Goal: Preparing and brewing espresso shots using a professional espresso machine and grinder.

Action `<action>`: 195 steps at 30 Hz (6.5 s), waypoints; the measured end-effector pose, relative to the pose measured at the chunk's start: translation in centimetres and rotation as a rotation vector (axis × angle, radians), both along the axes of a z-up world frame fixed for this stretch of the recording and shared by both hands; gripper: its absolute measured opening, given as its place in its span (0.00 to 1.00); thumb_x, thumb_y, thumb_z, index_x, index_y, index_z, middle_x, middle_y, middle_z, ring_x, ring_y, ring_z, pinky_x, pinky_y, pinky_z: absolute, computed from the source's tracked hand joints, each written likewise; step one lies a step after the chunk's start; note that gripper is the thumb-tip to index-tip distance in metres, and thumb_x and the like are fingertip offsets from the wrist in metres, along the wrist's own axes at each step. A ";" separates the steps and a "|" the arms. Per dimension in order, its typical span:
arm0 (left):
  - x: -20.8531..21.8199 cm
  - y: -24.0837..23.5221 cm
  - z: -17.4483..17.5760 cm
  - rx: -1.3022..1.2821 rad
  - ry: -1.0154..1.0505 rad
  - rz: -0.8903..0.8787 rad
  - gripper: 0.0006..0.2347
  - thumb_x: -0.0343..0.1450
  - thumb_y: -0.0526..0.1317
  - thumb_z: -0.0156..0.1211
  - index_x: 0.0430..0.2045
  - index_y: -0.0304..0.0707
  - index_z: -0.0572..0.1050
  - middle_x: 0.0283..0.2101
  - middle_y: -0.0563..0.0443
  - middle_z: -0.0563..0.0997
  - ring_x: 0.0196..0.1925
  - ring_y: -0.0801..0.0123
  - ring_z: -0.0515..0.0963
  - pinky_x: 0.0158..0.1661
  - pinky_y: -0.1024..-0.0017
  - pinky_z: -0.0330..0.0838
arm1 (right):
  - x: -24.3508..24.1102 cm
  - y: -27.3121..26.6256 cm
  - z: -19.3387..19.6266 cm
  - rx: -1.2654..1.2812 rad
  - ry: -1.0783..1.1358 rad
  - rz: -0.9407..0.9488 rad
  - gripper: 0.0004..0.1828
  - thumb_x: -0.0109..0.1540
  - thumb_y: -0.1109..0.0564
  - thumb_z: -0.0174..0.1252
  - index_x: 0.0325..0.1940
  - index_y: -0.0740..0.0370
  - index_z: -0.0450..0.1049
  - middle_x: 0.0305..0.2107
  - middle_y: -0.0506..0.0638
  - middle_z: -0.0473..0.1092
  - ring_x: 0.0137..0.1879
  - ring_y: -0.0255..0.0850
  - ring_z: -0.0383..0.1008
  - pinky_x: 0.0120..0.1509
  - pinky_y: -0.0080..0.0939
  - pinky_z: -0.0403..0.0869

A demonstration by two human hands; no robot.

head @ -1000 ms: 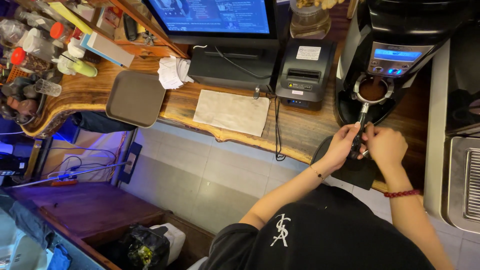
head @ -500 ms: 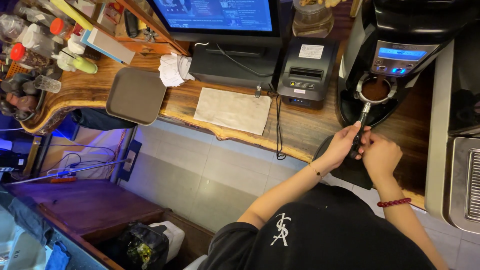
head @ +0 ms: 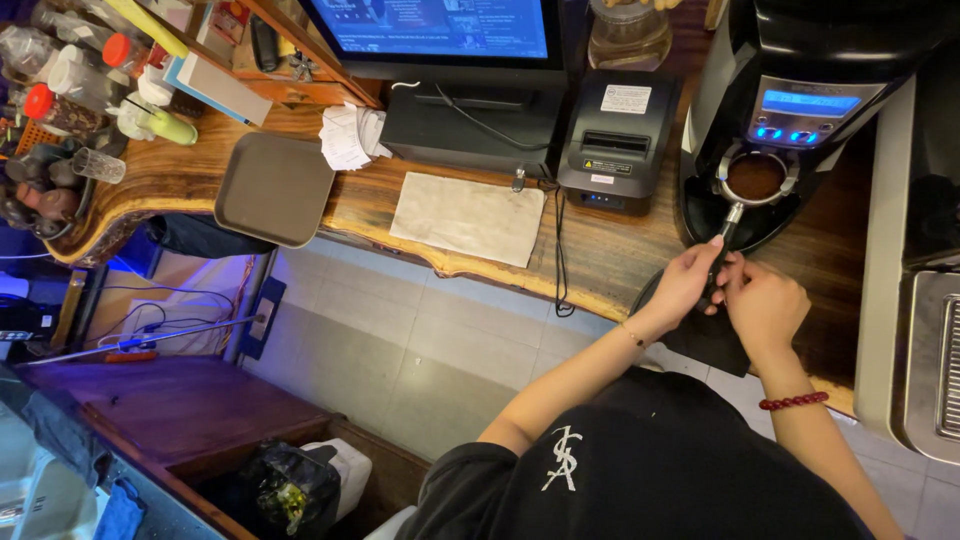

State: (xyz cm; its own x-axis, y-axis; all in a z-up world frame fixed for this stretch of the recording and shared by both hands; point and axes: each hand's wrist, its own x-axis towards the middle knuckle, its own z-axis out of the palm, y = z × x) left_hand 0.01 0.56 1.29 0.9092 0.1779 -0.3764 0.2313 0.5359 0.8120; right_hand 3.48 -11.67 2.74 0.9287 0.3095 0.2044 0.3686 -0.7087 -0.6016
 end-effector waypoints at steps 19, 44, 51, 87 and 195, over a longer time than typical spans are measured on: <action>-6.9 2.0 1.0 0.115 0.031 -0.035 0.17 0.76 0.54 0.54 0.28 0.40 0.70 0.17 0.58 0.68 0.12 0.79 0.66 0.13 0.78 0.57 | 3.1 -1.9 -4.8 -0.401 -0.255 -0.039 0.31 0.77 0.46 0.49 0.23 0.60 0.77 0.20 0.61 0.73 0.28 0.59 0.75 0.33 0.57 0.74; -24.9 2.5 -4.3 0.156 0.189 -0.304 0.12 0.73 0.49 0.60 0.44 0.45 0.76 0.18 0.61 0.68 0.15 0.82 0.67 0.17 0.79 0.60 | 3.3 -3.1 -5.3 -0.227 0.277 0.170 0.29 0.76 0.47 0.46 0.27 0.58 0.82 0.19 0.51 0.73 0.26 0.46 0.75 0.43 0.50 0.76; -23.3 2.5 -6.9 0.206 0.165 -0.285 0.17 0.77 0.53 0.55 0.30 0.37 0.72 0.20 0.59 0.70 0.15 0.80 0.68 0.17 0.77 0.60 | 2.3 -2.6 -3.2 -0.270 0.143 0.116 0.27 0.76 0.45 0.49 0.28 0.57 0.82 0.17 0.56 0.71 0.27 0.51 0.74 0.40 0.52 0.75; -23.0 2.3 -6.3 0.243 0.232 -0.288 0.19 0.73 0.57 0.56 0.31 0.39 0.76 0.16 0.58 0.70 0.13 0.79 0.69 0.13 0.76 0.61 | -10.6 1.1 -1.4 -0.223 0.107 0.177 0.31 0.80 0.45 0.51 0.27 0.60 0.81 0.20 0.61 0.71 0.30 0.60 0.74 0.43 0.56 0.74; -23.1 2.1 -6.1 0.290 0.214 -0.248 0.21 0.70 0.59 0.58 0.23 0.38 0.75 0.14 0.58 0.70 0.12 0.80 0.68 0.15 0.78 0.60 | -9.9 1.1 2.3 -0.070 0.406 0.302 0.28 0.80 0.50 0.52 0.28 0.66 0.78 0.16 0.52 0.69 0.22 0.42 0.70 0.37 0.44 0.68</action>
